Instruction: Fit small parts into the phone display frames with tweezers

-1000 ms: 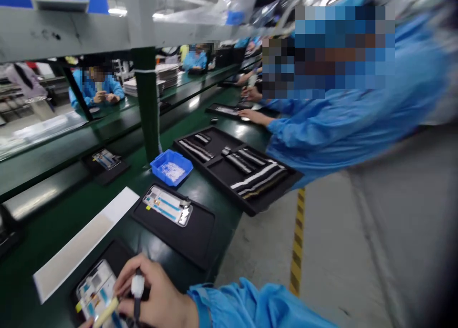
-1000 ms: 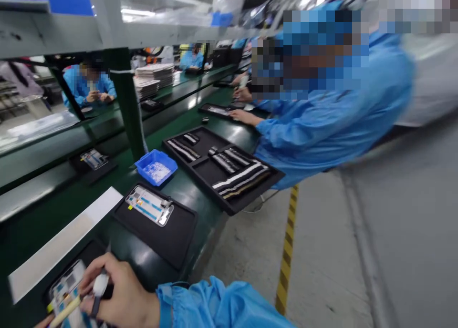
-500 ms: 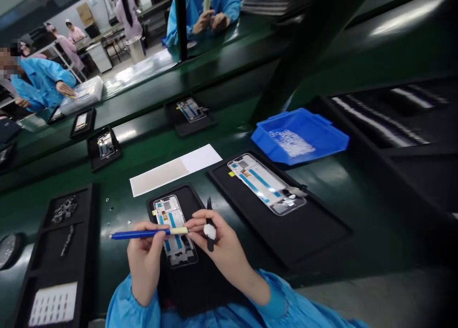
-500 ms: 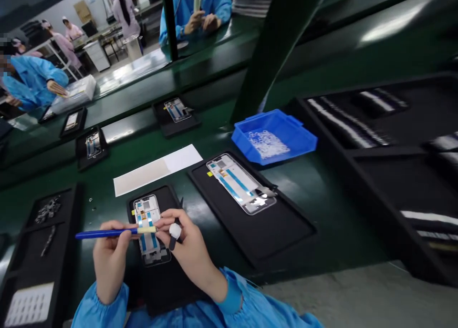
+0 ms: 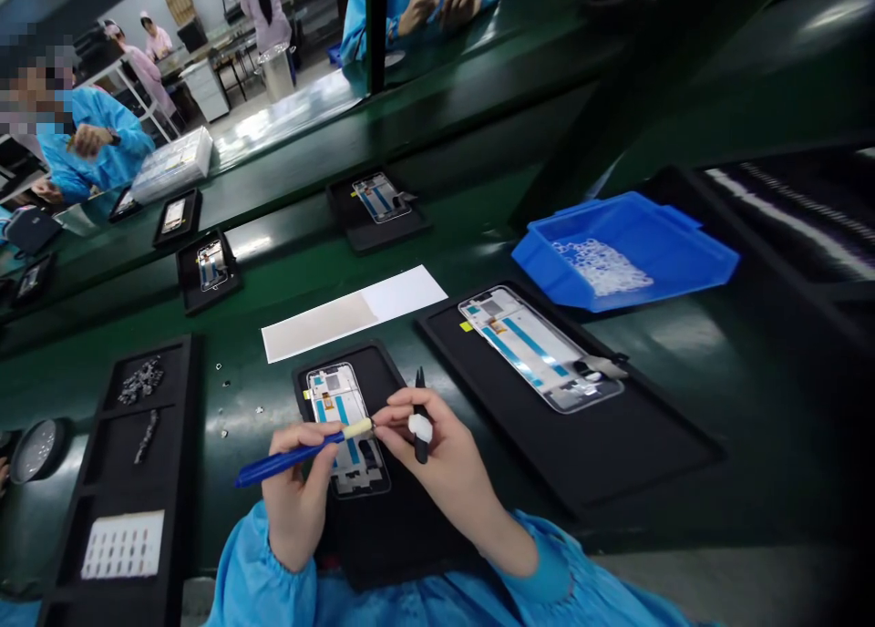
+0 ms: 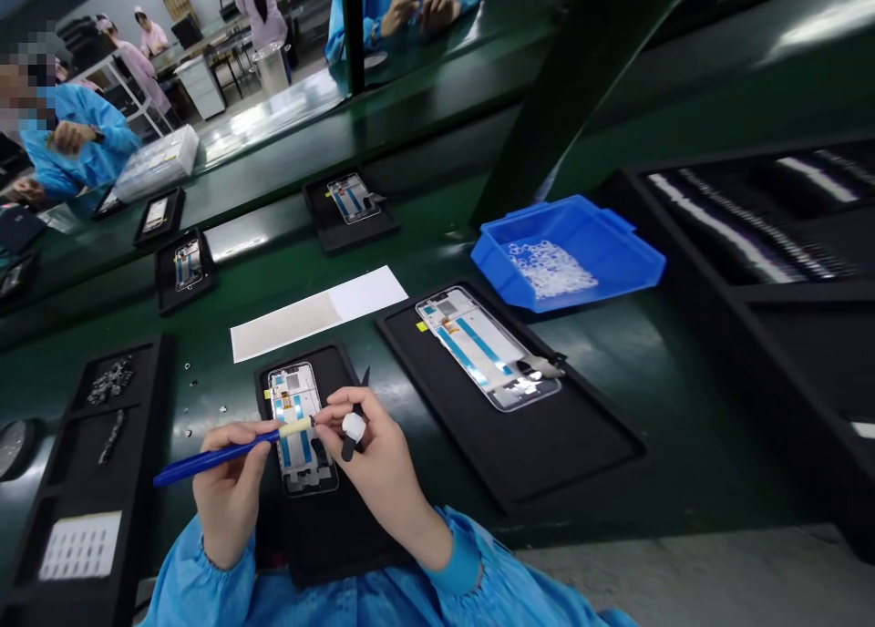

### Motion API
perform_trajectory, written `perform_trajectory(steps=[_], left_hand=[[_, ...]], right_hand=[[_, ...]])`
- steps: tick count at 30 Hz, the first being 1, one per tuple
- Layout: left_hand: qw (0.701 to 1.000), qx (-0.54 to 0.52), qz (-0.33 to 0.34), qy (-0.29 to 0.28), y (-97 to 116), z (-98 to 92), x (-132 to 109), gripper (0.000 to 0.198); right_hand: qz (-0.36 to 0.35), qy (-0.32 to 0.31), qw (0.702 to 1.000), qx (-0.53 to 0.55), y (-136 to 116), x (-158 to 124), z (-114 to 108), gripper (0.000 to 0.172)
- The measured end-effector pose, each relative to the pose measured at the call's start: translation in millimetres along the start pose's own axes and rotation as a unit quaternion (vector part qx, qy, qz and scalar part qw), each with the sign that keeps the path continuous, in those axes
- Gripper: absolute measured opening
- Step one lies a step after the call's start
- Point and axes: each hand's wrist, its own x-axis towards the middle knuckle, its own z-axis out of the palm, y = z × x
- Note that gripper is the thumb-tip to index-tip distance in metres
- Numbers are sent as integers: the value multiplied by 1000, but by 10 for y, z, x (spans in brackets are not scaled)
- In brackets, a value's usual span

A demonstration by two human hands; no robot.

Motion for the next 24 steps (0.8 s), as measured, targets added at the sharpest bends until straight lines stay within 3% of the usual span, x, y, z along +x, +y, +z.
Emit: perform_trajectory(steps=[9,12,15,18,21,24], left_hand=[[988,23,147,-47,3,34,-58,15],[988,4,149,-49,10,43,-79,18],[996,-23,78,-26,-17,33,-94,14],[996,-63,-57,1,-52,33,-74,20],[968,-135,-212,9,-69,60,-19,35],[928,-212,-306,12,-65,80,31,47]], right_hand=[[-33,28,998,-50,-15,15,39,19],[-46,24,996,-66,-30,11,26,17],[-49,16,997,-60,-71,22,-1,15],[-34,3,999,-27,-109,53,-10,17],[0,-11,1000,12,-125,65,3,21],[10,-12,1000,26,-170,16,-53,23]])
